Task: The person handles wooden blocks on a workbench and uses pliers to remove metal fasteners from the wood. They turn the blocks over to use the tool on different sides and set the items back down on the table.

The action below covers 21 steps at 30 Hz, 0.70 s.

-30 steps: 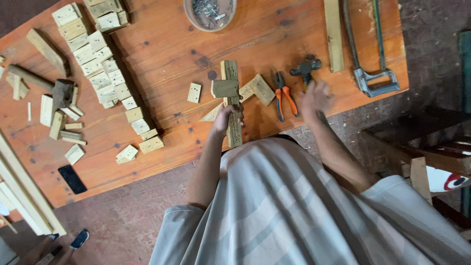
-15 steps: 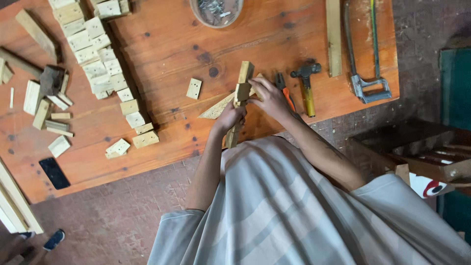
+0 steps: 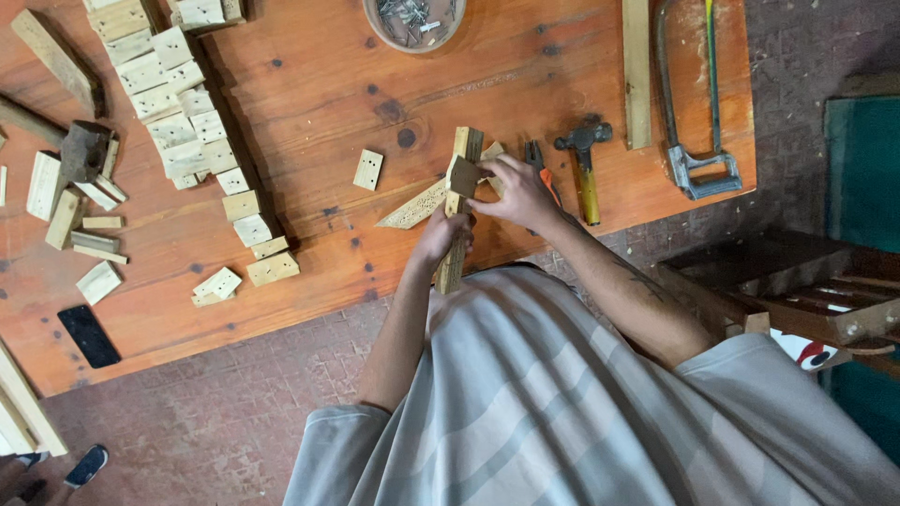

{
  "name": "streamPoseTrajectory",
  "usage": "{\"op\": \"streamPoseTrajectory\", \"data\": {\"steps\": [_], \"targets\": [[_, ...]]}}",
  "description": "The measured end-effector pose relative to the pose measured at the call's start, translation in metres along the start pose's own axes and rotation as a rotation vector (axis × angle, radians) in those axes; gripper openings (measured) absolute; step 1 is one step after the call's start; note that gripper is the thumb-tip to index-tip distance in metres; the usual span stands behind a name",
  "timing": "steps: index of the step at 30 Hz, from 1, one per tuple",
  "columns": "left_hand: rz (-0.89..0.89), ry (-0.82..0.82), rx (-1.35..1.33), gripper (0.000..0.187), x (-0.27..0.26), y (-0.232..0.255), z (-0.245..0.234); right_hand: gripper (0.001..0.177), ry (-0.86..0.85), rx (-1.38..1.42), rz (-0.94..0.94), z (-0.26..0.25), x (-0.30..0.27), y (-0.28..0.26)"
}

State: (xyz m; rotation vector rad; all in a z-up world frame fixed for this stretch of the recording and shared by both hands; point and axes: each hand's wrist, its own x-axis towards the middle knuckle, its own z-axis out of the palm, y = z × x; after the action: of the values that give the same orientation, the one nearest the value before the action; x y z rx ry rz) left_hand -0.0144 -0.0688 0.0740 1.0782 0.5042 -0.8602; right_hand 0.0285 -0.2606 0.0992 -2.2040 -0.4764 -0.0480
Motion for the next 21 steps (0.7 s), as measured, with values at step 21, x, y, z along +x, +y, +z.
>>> {"op": "streamPoseTrajectory", "data": {"steps": [21], "targets": [[0.013,-0.127,1.133,0.058,0.082,-0.101,-0.093,0.063,-0.360,-0.450,0.543,0.094,-0.103,0.018]]}}
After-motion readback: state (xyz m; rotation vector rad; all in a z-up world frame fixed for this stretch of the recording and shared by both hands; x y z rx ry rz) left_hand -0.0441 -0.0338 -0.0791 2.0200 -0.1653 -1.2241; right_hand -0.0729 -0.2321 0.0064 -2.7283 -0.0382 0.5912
